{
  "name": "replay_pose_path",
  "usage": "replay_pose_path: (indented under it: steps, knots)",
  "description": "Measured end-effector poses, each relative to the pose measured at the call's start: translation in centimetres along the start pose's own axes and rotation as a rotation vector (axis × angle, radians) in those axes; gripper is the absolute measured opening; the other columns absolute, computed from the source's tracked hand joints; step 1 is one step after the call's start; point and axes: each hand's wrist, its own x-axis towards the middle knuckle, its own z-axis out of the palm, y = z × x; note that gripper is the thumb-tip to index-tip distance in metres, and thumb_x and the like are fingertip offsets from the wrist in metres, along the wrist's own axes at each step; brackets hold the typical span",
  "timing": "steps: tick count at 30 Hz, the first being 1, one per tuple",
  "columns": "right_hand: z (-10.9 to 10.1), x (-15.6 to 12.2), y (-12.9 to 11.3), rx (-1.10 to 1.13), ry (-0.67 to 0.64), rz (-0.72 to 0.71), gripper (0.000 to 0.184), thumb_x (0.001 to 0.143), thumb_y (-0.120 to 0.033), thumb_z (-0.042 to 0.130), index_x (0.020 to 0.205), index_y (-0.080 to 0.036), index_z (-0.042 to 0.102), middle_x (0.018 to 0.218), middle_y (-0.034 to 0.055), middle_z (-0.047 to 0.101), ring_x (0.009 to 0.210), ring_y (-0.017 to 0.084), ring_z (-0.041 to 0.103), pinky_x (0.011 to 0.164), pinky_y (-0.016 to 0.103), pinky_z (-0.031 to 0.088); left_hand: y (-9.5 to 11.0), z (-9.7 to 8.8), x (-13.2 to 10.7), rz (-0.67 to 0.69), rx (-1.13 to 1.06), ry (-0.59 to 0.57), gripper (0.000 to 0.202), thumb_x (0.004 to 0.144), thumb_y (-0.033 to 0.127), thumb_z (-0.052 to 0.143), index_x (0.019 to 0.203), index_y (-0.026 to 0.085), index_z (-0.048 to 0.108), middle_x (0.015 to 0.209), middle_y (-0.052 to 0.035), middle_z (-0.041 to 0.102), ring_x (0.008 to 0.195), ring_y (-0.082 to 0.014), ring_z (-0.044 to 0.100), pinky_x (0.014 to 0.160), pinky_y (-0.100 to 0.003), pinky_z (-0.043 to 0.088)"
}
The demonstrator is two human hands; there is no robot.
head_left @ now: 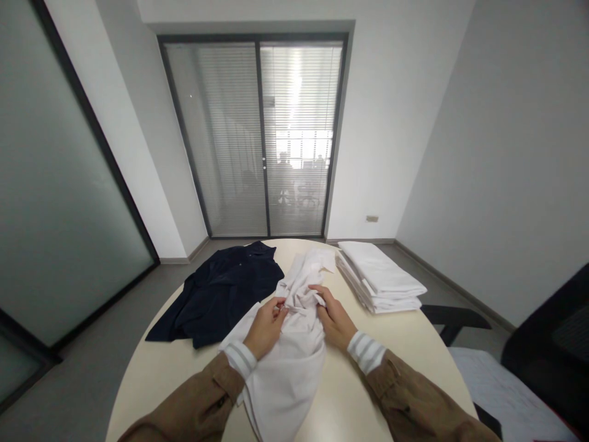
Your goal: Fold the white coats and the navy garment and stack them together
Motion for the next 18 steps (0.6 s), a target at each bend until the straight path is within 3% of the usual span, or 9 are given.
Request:
replay_pose_path:
  steps: [5, 10, 13, 18]
  knots:
    - [-0.4, 0.2, 0.0, -0.029, 0.166, 0.073, 0.044, 0.082, -0.011, 0.037, 0.121, -0.021, 0.054, 0.070, -0.0032, 0.055, 0.064, 0.017, 0.052, 0.065, 0.027, 0.039, 0.7, -0.4, 0.1, -0.089, -0.019, 0.022, 0.040, 0.082, 0.058, 0.061, 0.085, 0.018, 0.057, 0.060, 0.0037, 0.055, 0.050, -0.0122, 0.048, 0.049, -0.022, 0.031]
    - [-1.1, 0.5, 0.1, -0.029, 0.236, 0.085, 0.036, 0.077, -0.014, 0.038, 0.104, -0.021, 0.061, 0.062, -0.0049, 0.049, 0.059, 0.017, 0.049, 0.062, 0.027, 0.033, 1.2, -0.7, 0.2, -0.116, 0.013, 0.104, 0.036, 0.081, 0.056, 0.060, 0.081, 0.020, 0.053, 0.056, 0.0067, 0.049, 0.046, -0.0111, 0.041, 0.046, -0.022, 0.027]
    - [-1.5, 0.8, 0.0, -0.034, 0.257, 0.101, 0.034, 0.077, -0.016, 0.038, 0.099, -0.021, 0.063, 0.057, -0.0059, 0.044, 0.055, 0.016, 0.045, 0.058, 0.027, 0.030, 1.4, -0.7, 0.3, -0.072, 0.026, 0.140, 0.033, 0.081, 0.052, 0.061, 0.080, 0.020, 0.054, 0.063, 0.0049, 0.053, 0.052, -0.0126, 0.047, 0.050, -0.022, 0.033]
    - [-1.4, 0.8, -0.4, -0.148, 0.147, 0.162, 0.026, 0.088, -0.031, 0.043, 0.096, -0.021, 0.065, 0.058, -0.0044, 0.050, 0.057, 0.017, 0.049, 0.060, 0.027, 0.032, 1.1, -0.8, 0.0, -0.012, 0.135, 0.129, 0.024, 0.089, 0.043, 0.054, 0.082, 0.020, 0.056, 0.068, 0.0016, 0.056, 0.060, -0.0159, 0.054, 0.057, -0.025, 0.043]
